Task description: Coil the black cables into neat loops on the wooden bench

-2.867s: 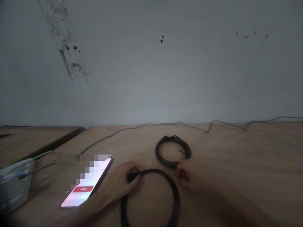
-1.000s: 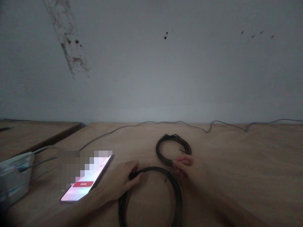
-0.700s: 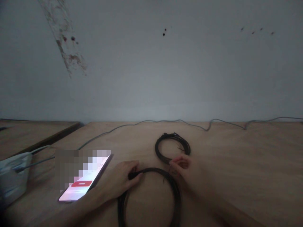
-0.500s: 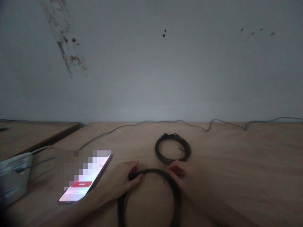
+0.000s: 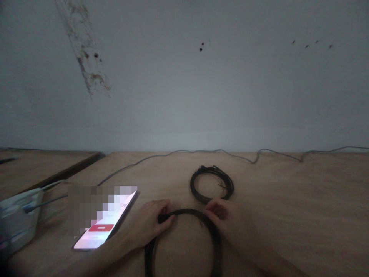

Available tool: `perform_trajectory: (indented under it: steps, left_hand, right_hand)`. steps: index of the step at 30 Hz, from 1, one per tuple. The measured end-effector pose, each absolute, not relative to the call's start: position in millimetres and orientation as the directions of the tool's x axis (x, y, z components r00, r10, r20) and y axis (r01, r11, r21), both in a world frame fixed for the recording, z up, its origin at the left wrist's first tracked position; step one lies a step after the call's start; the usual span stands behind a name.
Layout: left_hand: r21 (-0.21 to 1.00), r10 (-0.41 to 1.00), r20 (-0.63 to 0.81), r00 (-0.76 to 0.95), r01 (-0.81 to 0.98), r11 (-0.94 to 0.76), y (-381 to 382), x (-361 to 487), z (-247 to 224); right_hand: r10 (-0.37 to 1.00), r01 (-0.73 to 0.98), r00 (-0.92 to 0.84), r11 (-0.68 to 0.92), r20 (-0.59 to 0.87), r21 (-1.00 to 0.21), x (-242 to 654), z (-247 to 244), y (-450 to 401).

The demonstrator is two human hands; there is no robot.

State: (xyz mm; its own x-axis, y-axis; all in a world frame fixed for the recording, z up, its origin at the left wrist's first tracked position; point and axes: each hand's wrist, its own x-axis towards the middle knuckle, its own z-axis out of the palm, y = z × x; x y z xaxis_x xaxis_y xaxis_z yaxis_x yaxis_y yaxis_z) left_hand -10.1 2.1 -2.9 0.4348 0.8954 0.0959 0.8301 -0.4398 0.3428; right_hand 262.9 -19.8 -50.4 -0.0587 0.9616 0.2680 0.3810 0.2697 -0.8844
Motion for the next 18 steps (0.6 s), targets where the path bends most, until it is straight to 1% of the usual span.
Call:
perform_trajectory:
  steps: [3,5,7,10,13,16,18]
  left_hand:
    - [0.344,0.894,0.114,0.434,0.827,-0.445,1.2,-10.3,-2.3]
    - [0.344,0.892,0.116,0.436,0.825,-0.448,0.7,-10.3,-1.5]
    - [0.34,0.892,0.115,0.438,0.826,-0.45,0.6,-10.3,-1.2]
    - [0.335,0.892,0.118,0.436,0.828,-0.449,1.4,-10.3,-2.9]
    - [0.348,0.897,0.104,0.43,0.829,-0.438,2.7,-10.1,-6.1]
    - [0.358,0.896,0.094,0.434,0.825,-0.437,3.5,-9.9,-7.4]
    - [0.356,0.895,0.09,0.438,0.825,-0.439,3.5,-9.8,-6.4]
  right_hand:
    - [0.974,0.254,0.017,0.214,0.225,-0.943,260.5,-50.2,-16.4]
    - [0.974,0.223,0.043,0.209,0.224,-0.952,259.9,-52.1,-14.3]
    - [0.968,0.233,0.046,0.229,0.246,-0.945,260.2,-54.4,-12.9]
    - [0.959,0.31,0.003,0.268,0.282,-0.912,261.8,-56.5,-12.4]
    - [0.957,0.425,-0.058,0.28,0.283,-0.861,264.3,-57.3,-13.0]
    - [0.943,0.537,-0.058,0.305,0.326,-0.786,266.8,-58.4,-13.9]
    - [0.914,0.599,-0.1,0.371,0.394,-0.71,267.9,-58.8,-15.3]
